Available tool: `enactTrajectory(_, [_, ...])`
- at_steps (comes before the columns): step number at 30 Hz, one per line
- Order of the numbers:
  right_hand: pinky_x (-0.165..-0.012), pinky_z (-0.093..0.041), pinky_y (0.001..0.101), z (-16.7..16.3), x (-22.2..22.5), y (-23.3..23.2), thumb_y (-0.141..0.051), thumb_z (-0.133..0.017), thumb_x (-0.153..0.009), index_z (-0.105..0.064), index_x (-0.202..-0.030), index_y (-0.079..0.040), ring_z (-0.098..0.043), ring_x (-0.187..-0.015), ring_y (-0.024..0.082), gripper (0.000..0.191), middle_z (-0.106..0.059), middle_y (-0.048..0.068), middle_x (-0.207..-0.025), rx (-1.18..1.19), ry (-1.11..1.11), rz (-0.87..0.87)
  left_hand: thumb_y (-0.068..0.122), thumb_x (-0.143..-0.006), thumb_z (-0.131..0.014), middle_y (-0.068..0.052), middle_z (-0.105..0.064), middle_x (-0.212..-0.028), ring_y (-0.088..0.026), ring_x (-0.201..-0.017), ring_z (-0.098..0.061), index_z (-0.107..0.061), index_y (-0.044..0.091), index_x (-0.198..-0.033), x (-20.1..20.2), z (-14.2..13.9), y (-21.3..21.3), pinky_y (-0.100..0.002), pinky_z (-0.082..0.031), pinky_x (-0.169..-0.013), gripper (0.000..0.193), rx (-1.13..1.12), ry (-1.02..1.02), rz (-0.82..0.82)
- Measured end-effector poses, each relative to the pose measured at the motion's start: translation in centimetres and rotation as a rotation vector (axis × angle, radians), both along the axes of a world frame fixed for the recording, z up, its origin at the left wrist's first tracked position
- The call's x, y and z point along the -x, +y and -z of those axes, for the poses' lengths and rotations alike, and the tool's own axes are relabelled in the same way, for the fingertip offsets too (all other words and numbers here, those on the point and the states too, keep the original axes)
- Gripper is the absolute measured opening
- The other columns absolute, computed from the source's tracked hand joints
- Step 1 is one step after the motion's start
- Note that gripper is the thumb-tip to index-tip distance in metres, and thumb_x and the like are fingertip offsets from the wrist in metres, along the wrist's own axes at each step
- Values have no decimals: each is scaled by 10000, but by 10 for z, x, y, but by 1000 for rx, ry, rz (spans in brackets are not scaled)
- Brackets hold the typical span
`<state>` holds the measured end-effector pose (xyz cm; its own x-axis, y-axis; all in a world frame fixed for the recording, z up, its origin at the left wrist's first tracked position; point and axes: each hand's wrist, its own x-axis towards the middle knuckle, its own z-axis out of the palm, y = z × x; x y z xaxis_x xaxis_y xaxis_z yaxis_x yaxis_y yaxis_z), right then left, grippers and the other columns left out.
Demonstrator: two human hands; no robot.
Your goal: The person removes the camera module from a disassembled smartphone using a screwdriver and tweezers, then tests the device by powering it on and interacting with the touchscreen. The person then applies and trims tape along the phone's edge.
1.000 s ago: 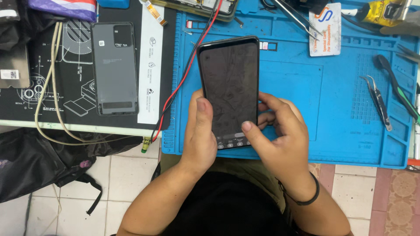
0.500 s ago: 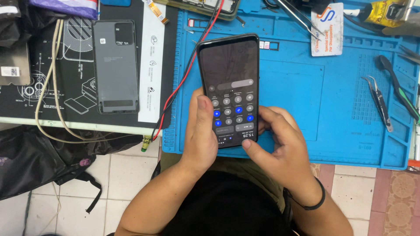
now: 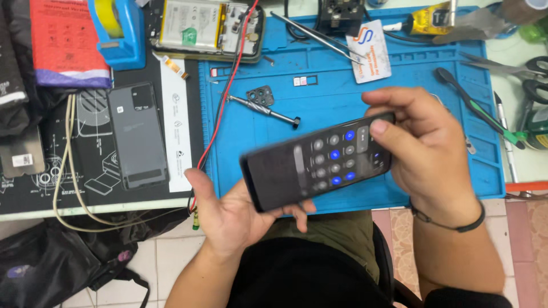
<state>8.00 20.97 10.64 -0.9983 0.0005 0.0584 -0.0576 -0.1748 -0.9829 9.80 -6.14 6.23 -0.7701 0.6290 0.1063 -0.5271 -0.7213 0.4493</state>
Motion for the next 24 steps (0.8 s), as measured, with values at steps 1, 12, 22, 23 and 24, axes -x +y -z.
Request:
enactTrajectory(1, [-899,-525,266,-11,5,5,13,-662,-992,-615,-1354,42,-643,-1010,133,365,-678,77,-1080,-81,20,-39,934,-815,-54,-281,-577,-1452,-411,-1162,-653,-440,-64,-1567,-2,-1,3,-519,-576,-899,1308,26,14,83])
enactTrajectory(12, [-1025,-522,416,-65,-10,-7,-236,-790,-831,-689,-1205,-43,-626,-1221,345,434,-611,231,-1315,-961,522,75,726,-1089,-148,-315,-642,-1235,-330,-1005,-688,-406,-36,-1590,-8,3,53,-461,-577,-889,948,147,20,211])
enactTrajectory(22, [-1216,-207,702,38,-74,-68,-796,-603,-813,-721,-1285,-253,-316,-1449,508,729,-315,385,-1504,-1140,537,368,697,-1059,-106,-266,-664,-1293,-352,-1095,-687,-501,-38,-1476,1,1,63,-496,-561,-970,933,174,-37,-106])
enactTrajectory(23, [-1211,-204,712,43,-74,-70,-798,-596,-814,-723,-1286,-269,-319,-1445,501,721,-323,378,-1498,-1165,537,366,702,-1054,-102,-264,-664,-1300,-350,-1099,-685,-501,-37,-1479,0,2,64,-493,-556,-970,941,148,-44,-96])
enactTrajectory(24, [-1206,-202,723,46,-75,-70,-800,-589,-814,-726,-1288,-284,-321,-1442,495,714,-330,371,-1491,-1192,536,359,707,-1049,-97,-261,-665,-1306,-347,-1103,-684,-502,-35,-1483,-2,2,65,-489,-551,-970,950,121,-55,-89])
